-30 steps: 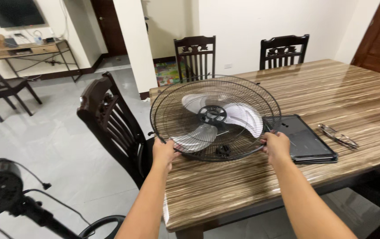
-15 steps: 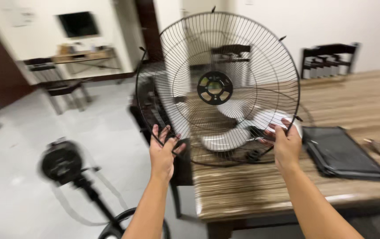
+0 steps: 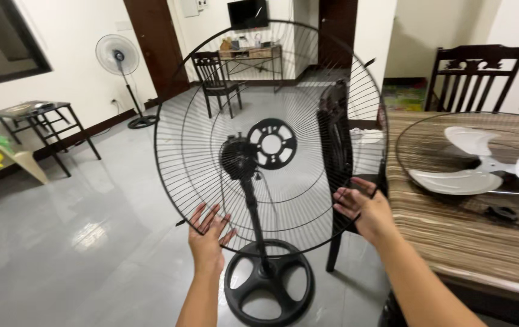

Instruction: The person removes the front fan grille, then uses a screwdriver to loosen and remove the fan blades. The person then removes the rear fan grille. The removed parts are placed on a nearby table.

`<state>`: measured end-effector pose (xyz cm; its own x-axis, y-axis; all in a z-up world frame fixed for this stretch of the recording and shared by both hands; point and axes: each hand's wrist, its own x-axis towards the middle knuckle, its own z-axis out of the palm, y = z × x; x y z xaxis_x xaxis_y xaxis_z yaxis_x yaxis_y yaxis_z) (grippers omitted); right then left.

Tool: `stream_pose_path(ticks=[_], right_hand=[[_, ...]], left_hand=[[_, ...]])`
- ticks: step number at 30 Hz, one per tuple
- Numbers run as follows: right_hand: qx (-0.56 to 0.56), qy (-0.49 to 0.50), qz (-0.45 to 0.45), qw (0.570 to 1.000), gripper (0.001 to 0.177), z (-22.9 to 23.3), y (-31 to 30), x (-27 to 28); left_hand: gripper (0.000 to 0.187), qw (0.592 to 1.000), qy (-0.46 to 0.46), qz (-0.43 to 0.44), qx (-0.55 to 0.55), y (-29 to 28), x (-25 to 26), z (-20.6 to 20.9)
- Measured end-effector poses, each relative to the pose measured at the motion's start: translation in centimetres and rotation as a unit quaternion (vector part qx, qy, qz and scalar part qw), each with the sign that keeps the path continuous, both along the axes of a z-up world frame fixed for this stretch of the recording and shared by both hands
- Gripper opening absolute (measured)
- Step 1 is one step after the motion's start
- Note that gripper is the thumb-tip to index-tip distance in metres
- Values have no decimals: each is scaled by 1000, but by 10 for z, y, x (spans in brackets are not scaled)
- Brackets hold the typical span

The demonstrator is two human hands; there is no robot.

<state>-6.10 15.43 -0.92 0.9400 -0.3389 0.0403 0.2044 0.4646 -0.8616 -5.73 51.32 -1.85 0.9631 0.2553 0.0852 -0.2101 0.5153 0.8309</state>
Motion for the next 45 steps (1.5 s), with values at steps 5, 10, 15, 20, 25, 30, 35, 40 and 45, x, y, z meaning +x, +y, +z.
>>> stream_pose_path(ticks=[5, 10, 15, 20, 25, 30, 35, 40, 45], right_hand=[[22, -4, 21, 1000, 33, -22, 59, 29], [13, 21, -6, 1000, 32, -36, 75, 64], [11, 20, -8, 1000, 30, -57, 79, 94], [24, 36, -5, 999, 27, -76, 83, 121], [20, 65, -25, 997, 24, -81, 90, 148], [30, 66, -23, 997, 23, -84, 90, 171], [15, 74, -25, 997, 23, -92, 87, 190], [22, 77, -21, 997, 22, -99, 88, 205], [19, 89, -26, 996, 23, -107, 88, 220]], left_hand=[[45, 999, 52, 6, -8, 57, 12, -20], [45, 995, 74, -22, -55, 85, 45, -57], [43, 985, 132, -5, -106, 80, 77, -85], [40, 976, 157, 44, -143, 75, 114, -100], [39, 980, 143, 53, -130, 79, 148, -101], [39, 977, 155, 68, -132, 75, 171, -99], [37, 977, 149, 73, -134, 72, 188, -107], [35, 977, 155, 90, -112, 71, 204, -120], [34, 975, 166, 92, -117, 72, 221, -130]])
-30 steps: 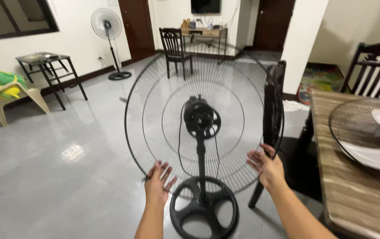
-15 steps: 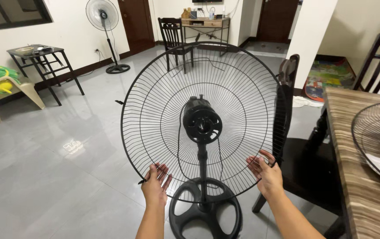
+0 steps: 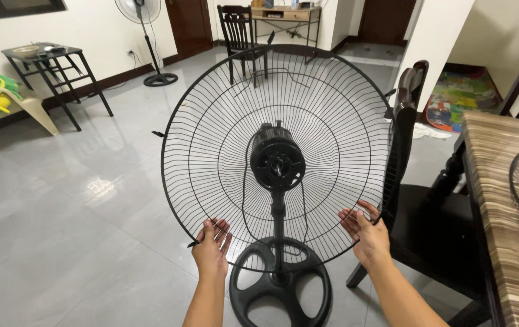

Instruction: The person removes the front fan grille, then uses a screwdriver to loosen and remove the fan blades. The person then removes the rear fan grille. The removed parts are placed on a nearby table.

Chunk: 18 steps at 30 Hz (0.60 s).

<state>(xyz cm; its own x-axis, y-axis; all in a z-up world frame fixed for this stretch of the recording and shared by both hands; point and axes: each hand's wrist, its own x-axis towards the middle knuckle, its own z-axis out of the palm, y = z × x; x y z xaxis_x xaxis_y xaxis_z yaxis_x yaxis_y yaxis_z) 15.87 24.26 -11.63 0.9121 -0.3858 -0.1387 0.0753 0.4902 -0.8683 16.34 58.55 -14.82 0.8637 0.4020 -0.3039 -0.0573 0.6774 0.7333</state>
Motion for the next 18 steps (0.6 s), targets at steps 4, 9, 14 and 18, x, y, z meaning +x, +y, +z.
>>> stream_pose_path(ticks=[4, 9, 14, 18], right_hand=[[10, -8, 4, 1000, 24, -7, 0, 11], [10, -4, 3, 1000, 25, -14, 2, 23], [4, 4, -7, 1000, 25, -13, 5, 27], [7, 8, -7, 1000, 25, -13, 5, 30]], left_hand=[[35, 1000, -6, -1, -4, 1, 10, -2], [35, 1000, 4, 1, 4, 1, 20, -2], [35, 1000, 10, -1, 13, 2, 25, 2], [36, 1000, 16, 1, 13, 0, 30, 2]])
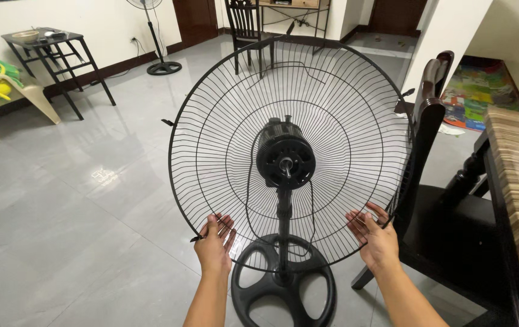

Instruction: The person removes the front fan grille, then uses a screwdriver to loosen and remove the fan blades. The person then removes the rear fan grille. The removed parts are placed on a nearby table.

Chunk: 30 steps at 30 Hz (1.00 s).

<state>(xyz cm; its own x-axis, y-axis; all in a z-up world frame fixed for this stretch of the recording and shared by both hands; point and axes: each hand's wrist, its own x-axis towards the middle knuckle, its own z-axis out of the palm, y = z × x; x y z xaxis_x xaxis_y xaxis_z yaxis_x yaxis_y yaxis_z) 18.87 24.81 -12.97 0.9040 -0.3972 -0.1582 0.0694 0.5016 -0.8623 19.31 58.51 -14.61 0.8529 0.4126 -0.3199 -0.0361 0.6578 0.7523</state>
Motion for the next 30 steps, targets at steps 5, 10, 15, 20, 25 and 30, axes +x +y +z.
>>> stream_pose_path(ticks=[5, 10, 15, 20, 25, 30], right_hand=[[3, -1, 1, 1000, 26, 2, -1, 5], [7, -4, 10, 1000, 26, 4, -2, 9], [10, 0, 8, 1000, 26, 3, -1, 10], [16, 0, 11, 1000, 26, 0, 1, 10], [2, -2, 9, 1000, 26, 2, 2, 11], [10, -3, 12, 1000, 26, 3, 2, 13]], left_hand=[[35, 1000, 0, 6, -1, -1, 3, 1], [35, 1000, -8, 8, -1, -1, 7, 0], [35, 1000, -2, 11, -2, -2, 6, -3], [35, 1000, -1, 12, 3, -2, 5, -3], [35, 1000, -1, 12, 10, -1, 8, 3], [35, 1000, 5, 10, 9, -2, 10, 5]])
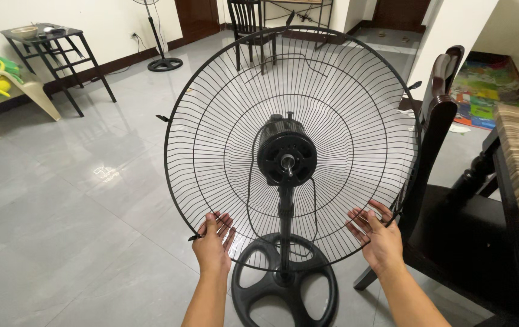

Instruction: The person removes the front fan grille, then uses a screwdriver to loosen and remove the fan blades. The person then removes the rear fan grille. The removed parts are placed on a nearby table.

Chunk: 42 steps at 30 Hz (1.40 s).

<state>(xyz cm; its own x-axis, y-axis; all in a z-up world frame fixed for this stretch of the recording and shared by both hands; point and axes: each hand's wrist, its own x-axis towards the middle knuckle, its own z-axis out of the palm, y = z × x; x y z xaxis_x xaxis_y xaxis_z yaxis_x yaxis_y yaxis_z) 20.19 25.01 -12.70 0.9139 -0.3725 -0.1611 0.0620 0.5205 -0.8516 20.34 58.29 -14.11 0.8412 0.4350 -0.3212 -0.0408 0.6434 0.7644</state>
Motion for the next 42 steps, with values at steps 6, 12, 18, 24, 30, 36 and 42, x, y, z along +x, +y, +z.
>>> stream_pose_path(ticks=[6, 12, 18, 24, 30, 36, 42], right_hand=[[-1, 2, 0, 1000, 26, -3, -2, 4], [-17, 5, 7, 1000, 26, -7, -6, 11], [-22, 5, 22, 1000, 26, -6, -11, 18], [-44, 24, 37, 998, 26, -7, -16, 22], [-30, 18, 53, 998, 24, -14, -21, 29], [-53, 48, 48, 996, 27, -15, -26, 35], [-26, 53, 28, 998, 38, -27, -38, 45]], left_hand=[[35, 1000, -7, 1, -3, -1, 3, 0], [34, 1000, -14, 5, -11, -1, 8, -5], [35, 1000, -27, 5, -10, -2, 14, -12], [35, 1000, -28, 10, -6, -3, 20, -16], [34, 999, -33, 20, 1, -2, 28, -19], [34, 999, -46, 25, 2, -2, 34, -24], [33, 998, -53, 31, 17, -3, 38, -24]])
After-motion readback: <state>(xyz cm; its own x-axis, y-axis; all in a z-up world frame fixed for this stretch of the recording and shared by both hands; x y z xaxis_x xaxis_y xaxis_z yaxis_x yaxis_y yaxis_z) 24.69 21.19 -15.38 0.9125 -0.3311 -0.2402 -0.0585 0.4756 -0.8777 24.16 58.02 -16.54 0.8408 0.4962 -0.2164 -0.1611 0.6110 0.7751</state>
